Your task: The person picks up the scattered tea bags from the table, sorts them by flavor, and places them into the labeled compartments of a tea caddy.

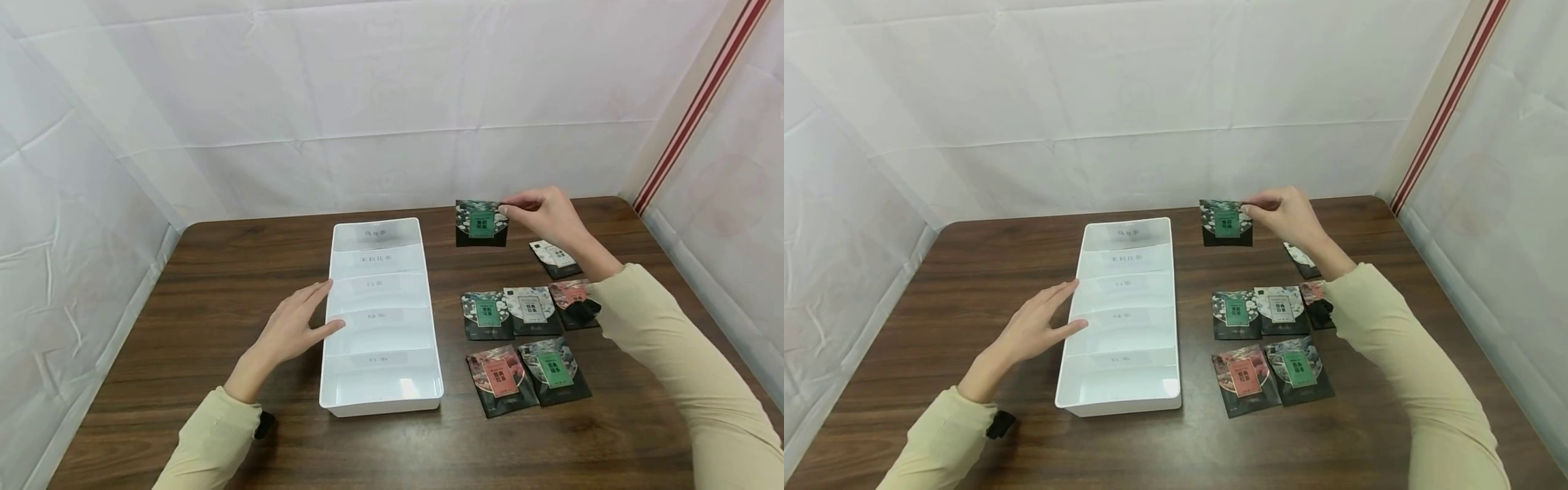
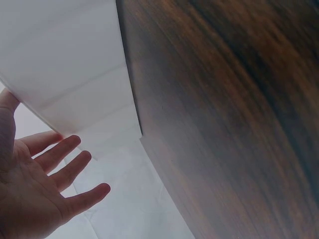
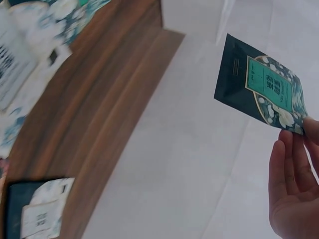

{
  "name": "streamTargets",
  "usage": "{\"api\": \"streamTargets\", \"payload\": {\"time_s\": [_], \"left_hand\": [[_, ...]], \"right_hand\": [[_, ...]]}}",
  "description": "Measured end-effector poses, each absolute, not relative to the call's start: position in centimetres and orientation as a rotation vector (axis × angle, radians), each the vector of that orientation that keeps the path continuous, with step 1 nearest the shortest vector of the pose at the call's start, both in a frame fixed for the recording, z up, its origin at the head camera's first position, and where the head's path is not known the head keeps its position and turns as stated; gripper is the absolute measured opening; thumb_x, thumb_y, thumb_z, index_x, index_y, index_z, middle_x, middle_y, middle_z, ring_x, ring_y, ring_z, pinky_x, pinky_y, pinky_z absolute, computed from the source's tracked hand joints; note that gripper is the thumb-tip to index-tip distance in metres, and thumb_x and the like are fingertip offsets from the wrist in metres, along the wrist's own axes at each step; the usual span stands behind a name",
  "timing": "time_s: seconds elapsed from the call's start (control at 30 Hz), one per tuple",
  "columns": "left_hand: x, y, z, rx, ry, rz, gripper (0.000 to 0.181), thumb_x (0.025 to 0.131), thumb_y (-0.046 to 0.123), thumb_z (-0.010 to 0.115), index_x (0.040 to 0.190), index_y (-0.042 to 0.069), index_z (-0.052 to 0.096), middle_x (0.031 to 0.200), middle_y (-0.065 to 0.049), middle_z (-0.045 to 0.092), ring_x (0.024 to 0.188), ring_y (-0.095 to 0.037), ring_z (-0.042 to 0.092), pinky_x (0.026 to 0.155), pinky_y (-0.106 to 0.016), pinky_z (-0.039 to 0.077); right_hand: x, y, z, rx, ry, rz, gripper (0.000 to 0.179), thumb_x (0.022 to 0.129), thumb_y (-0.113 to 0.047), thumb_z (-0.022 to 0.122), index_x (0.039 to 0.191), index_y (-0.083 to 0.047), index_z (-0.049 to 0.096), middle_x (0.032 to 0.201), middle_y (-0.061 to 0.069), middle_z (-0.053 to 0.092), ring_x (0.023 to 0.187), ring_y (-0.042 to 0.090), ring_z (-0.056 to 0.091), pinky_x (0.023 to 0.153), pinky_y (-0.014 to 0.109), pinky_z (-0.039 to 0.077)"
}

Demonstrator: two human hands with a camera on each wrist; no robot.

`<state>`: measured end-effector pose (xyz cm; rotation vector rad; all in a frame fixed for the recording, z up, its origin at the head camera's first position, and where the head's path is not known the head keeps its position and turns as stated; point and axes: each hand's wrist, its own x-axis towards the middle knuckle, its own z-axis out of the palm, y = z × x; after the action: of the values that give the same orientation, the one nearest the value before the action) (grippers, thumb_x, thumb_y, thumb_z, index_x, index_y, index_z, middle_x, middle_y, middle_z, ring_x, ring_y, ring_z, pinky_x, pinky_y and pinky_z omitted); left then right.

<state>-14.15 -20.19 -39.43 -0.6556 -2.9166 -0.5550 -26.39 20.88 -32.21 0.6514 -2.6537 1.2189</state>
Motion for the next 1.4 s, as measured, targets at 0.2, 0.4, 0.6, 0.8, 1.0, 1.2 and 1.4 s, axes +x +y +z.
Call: {"api": "streamTargets", "payload": {"time_s": [0.2,0.4,0.6,0.8,1.0,1.2,1.4], "left_hand": [[-14.2,-20.1,-39.3,-0.659,-2.906,-0.557,0.073,0.079,0.041,0.062,0.133,-0.002,0.036,0.128,-0.021,0.041,0.117,-0.034,0.037,0.093,-0.049,0.03],[-14.2,-20.1,-39.4,-0.656,-2.907,-0.555,0.073,0.08,0.041,0.062,0.133,-0.001,0.036,0.128,-0.021,0.041,0.116,-0.035,0.038,0.093,-0.049,0.03],[-14.2,-20.1,-39.5,-0.646,-2.916,-0.557,0.073,0.08,0.042,0.062,0.134,0.0,0.035,0.128,-0.021,0.041,0.117,-0.035,0.037,0.093,-0.05,0.029],[-14.2,-20.0,-39.5,-0.638,-2.923,-0.557,0.073,0.08,0.043,0.061,0.134,0.001,0.035,0.129,-0.021,0.041,0.117,-0.035,0.037,0.093,-0.05,0.029],[-14.2,-19.9,-39.4,-0.625,-2.937,-0.557,0.073,0.08,0.043,0.061,0.134,0.0,0.035,0.129,-0.022,0.04,0.117,-0.035,0.036,0.093,-0.05,0.029],[-14.1,-19.8,-39.5,-0.62,-2.934,-0.564,0.073,0.08,0.042,0.061,0.134,0.001,0.035,0.129,-0.022,0.04,0.117,-0.035,0.037,0.093,-0.051,0.029],[-14.1,-19.8,-39.5,-0.631,-2.931,-0.566,0.073,0.08,0.042,0.061,0.134,0.001,0.035,0.129,-0.021,0.04,0.117,-0.035,0.036,0.093,-0.051,0.029]], "right_hand": [[-26.1,18.5,-31.0,0.69,-2.58,1.229,0.025,0.085,-0.025,0.06,0.099,-0.007,0.069,0.093,0.008,0.064,0.072,0.02,0.056,0.054,0.024,0.042],[-25.9,15.8,-30.3,0.749,-2.543,1.232,0.023,0.085,-0.023,0.06,0.097,-0.006,0.069,0.09,0.007,0.065,0.072,0.016,0.059,0.057,0.025,0.045],[-25.8,13.3,-30.5,0.821,-2.471,1.315,0.017,0.083,-0.017,0.062,0.093,-0.005,0.07,0.086,0.006,0.066,0.069,0.018,0.06,0.055,0.026,0.046],[-24.5,10.9,-30.5,0.883,-2.438,1.399,0.016,0.083,-0.011,0.062,0.093,0.0,0.069,0.085,0.01,0.066,0.069,0.018,0.059,0.055,0.025,0.045],[-23.7,8.7,-31.2,0.945,-2.432,1.386,0.016,0.083,-0.007,0.061,0.094,0.002,0.068,0.087,0.011,0.065,0.069,0.018,0.059,0.058,0.026,0.046],[-24.6,7.2,-33.8,1.009,-2.447,1.309,0.015,0.083,-0.011,0.062,0.094,-0.003,0.069,0.085,0.006,0.065,0.067,0.011,0.057,0.059,0.025,0.046],[-24.2,6.6,-34.9,1.096,-2.524,1.321,0.014,0.083,-0.006,0.061,0.093,-0.004,0.07,0.086,0.004,0.065,0.068,0.009,0.057,0.059,0.024,0.046]]}}
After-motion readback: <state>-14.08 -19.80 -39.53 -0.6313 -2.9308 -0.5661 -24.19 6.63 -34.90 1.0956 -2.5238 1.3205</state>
